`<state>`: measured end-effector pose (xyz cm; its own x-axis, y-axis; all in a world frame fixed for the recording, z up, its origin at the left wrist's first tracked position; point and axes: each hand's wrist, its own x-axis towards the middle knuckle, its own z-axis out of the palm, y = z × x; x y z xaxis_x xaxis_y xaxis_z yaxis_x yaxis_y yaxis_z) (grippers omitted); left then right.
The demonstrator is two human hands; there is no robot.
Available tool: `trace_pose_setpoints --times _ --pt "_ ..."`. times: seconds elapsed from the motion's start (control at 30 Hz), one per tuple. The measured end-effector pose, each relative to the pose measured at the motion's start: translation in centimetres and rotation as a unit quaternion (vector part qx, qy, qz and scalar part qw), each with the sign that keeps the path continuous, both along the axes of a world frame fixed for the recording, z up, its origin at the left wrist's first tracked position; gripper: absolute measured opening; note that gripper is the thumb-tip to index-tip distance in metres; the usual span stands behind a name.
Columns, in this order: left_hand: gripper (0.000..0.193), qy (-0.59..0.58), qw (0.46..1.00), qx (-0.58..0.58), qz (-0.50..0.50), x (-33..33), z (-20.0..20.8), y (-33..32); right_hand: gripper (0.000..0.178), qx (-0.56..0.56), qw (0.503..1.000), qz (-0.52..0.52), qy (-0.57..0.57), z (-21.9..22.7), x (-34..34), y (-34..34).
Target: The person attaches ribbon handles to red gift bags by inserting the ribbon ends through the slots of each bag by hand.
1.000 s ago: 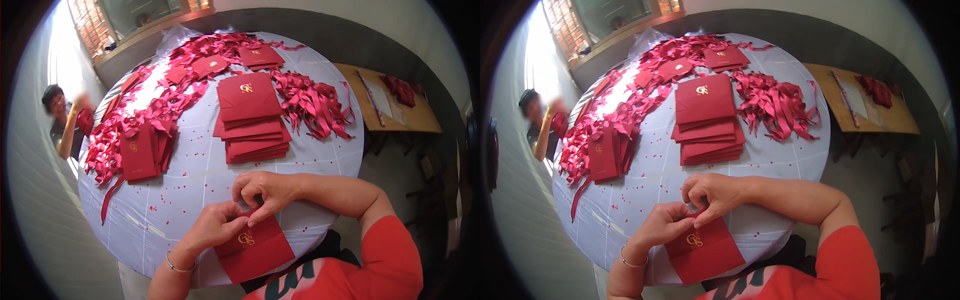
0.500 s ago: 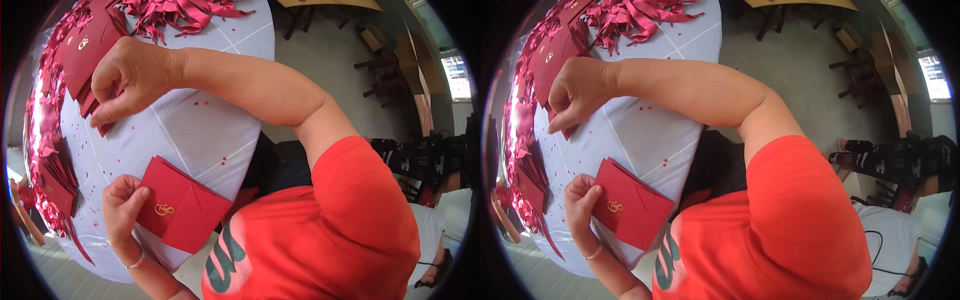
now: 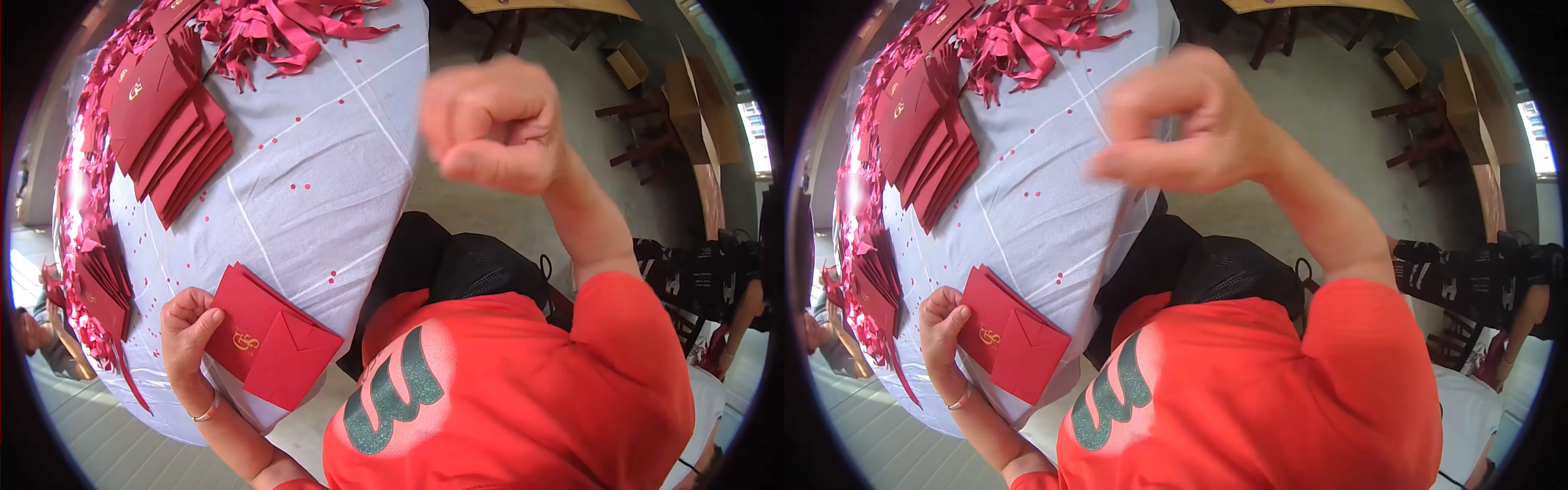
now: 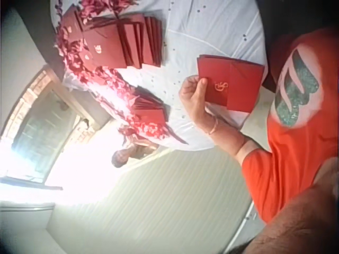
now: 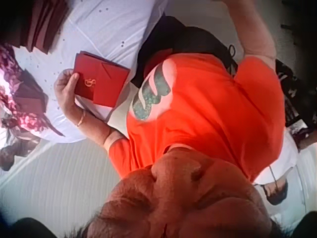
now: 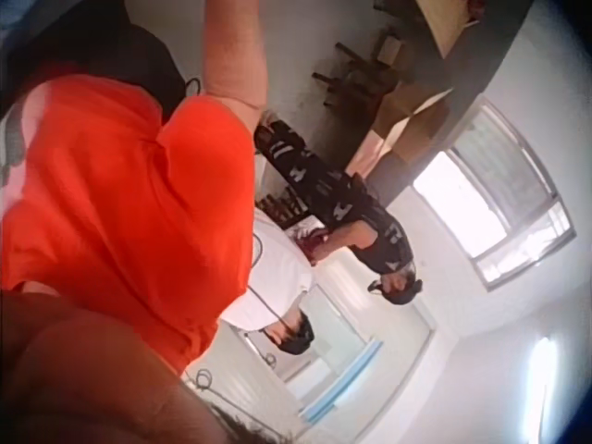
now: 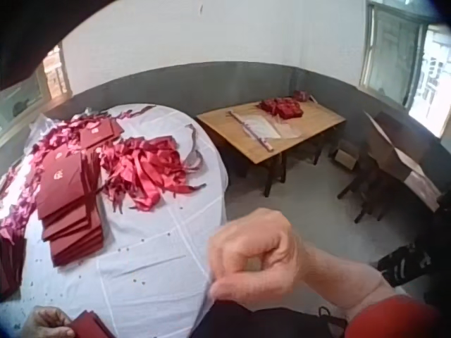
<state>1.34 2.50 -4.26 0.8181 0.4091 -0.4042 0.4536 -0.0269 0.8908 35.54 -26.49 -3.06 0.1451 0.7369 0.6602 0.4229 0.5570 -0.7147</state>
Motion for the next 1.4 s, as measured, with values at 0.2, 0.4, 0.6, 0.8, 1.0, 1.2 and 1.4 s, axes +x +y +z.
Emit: trace_pose_setpoints --times 0.2,0.4,0.6,0.8,1.0,1.2,1.4 --pt "0.013 -0.013 1.0 -0.008 -0.002 1.3 0.3 -0.1 0.043 -0.536 0.807 -0.184 0.164 -17.9 -1.2 -8.0" --pt "0.012 -0.009 1.0 -0.018 0.0 0.8 0.3 -0.3 0.102 -0.565 0.822 0.024 -0.057 -24.9 -3.5 -4.9" --pt "0.007 -0.034 0.999 0.002 -0.001 0.5 0.1 -0.8 0.109 -0.619 0.759 0.188 0.07 -29.1 -2.2 -1.3" --pt "0.008 -0.018 0.999 0.031 -0.003 0.5 0.6 -0.9 0.104 -0.521 0.851 0.024 0.066 -26.9 -3.6 -3.2" --pt "0.011 -0.025 0.999 0.021 -0.011 0.8 0.5 -0.6 0.106 -0.549 0.836 0.002 0.013 -27.6 -3.2 -4.0" --pt "0.012 -0.031 0.999 0.022 0.002 0.1 0.6 -0.8 0.067 -0.665 0.738 -0.09 -0.069 -17.1 -1.0 -3.8" --pt "0.012 -0.017 0.999 0.034 -0.002 -0.6 0.9 -1.3 0.007 -0.284 0.849 -0.412 0.17 -9.5 3.6 -3.8"
